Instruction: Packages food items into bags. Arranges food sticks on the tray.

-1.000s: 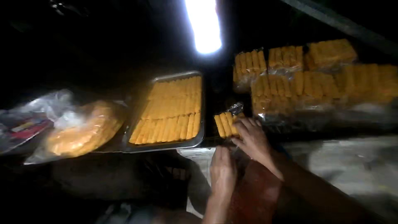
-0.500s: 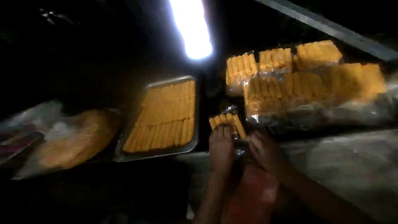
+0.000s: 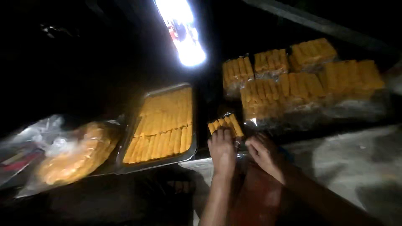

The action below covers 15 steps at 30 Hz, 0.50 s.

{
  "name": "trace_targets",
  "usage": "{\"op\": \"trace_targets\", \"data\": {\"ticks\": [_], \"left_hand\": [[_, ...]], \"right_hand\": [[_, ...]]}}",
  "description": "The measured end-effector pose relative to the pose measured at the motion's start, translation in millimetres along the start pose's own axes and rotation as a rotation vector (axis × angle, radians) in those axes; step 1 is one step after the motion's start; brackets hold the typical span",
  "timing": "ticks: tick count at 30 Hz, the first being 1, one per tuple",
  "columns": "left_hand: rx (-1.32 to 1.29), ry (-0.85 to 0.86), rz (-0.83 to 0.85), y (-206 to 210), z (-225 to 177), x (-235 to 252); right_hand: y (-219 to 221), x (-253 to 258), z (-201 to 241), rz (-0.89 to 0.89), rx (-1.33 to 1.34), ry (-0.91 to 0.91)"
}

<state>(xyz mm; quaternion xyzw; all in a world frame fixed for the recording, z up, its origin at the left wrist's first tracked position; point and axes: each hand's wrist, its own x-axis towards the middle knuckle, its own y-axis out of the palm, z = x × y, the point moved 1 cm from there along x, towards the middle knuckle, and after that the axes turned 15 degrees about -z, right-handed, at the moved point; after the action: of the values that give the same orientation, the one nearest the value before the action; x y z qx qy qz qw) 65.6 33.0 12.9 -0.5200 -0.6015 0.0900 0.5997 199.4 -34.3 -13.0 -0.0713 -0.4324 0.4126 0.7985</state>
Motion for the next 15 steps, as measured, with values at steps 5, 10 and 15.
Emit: {"op": "trace_targets", "data": {"ticks": [5,10,15], "left_hand": [[0.000,0.008,-0.013,5.2,-1.2,-1.0],[-0.051,0.100,-0.015,2.6,8.9,-22.8],[-0.060,0.040,-0.026,-9.4,11.6,-32.9]], "right_hand": [[0.4,0.7,0.6,-0.002,0.001,-0.004],[1.5,1.9,3.9,0.003,-0.049,-0.007],[11.7,7.7,7.2,0.001,-0.086,-0.091]]}}
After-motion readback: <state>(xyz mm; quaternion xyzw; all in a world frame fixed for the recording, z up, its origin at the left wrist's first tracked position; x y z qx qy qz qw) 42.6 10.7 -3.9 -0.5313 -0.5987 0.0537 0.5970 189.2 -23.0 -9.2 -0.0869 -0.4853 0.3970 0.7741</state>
